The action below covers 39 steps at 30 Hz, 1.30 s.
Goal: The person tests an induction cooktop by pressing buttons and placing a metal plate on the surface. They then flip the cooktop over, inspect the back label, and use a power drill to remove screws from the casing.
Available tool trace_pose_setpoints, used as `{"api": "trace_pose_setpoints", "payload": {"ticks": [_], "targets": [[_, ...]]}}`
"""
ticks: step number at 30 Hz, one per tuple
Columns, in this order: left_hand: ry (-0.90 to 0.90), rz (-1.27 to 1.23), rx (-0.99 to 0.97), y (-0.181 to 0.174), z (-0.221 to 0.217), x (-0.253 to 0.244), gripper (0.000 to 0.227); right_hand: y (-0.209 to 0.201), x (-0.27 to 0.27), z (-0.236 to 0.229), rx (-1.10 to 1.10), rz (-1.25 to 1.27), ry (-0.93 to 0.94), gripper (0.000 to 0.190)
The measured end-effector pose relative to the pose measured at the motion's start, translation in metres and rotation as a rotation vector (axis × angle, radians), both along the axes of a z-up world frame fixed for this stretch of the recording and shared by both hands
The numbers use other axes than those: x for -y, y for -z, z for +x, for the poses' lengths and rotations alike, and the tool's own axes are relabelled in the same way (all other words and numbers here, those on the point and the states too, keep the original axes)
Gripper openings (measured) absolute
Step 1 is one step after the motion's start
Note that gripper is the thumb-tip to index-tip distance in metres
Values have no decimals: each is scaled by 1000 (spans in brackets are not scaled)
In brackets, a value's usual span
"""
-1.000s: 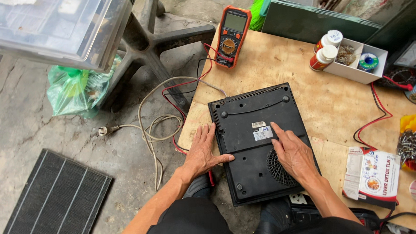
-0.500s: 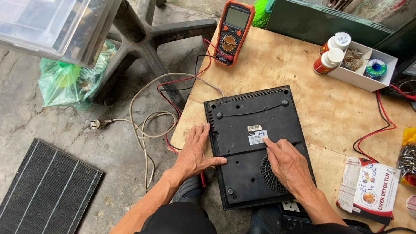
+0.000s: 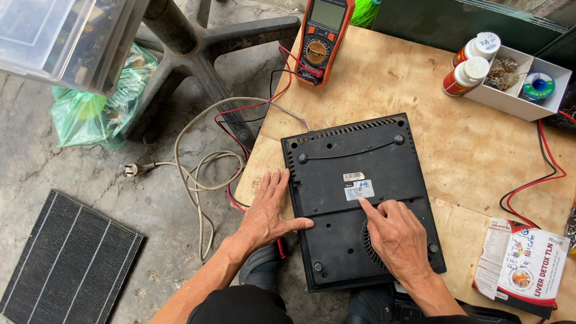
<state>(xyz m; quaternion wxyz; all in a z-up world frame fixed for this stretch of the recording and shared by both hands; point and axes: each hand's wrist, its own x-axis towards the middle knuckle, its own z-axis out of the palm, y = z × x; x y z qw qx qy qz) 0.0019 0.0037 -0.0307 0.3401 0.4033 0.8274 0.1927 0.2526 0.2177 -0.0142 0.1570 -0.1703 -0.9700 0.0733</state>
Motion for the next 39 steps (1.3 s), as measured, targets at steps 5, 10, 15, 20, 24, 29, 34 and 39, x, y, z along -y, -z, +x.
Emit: {"api": "trace_pose_setpoints", "payload": {"ticks": [5,10,15,20,24,29,34,39], "targets": [[-10,-15,14,-5,1,-2,140,-2,0,-6,18,46,-20,64],[-12,-45,30,-9,1,-3,141,1,0,-7,41,67,-30,73],[-13,-28,19,-8,1,-2,140,2,2,-7,91,58,5,68],[-11,-20,22,-6,1,-2,139,1,3,-8,116,38,20,66],[-1,-6,11,-4,1,-2,139,2,3,-9,91,20,37,61],[-62,-61,34,-25,2,-7,146,-2,9,-13,-23,10,81,35],[-65,-51,41,-26,2,-2,146,-3,5,-3,3,-201,103,33],[-47,-4,42,-12,6,2,141,-58,40,34,-160,-376,220,30]]}}
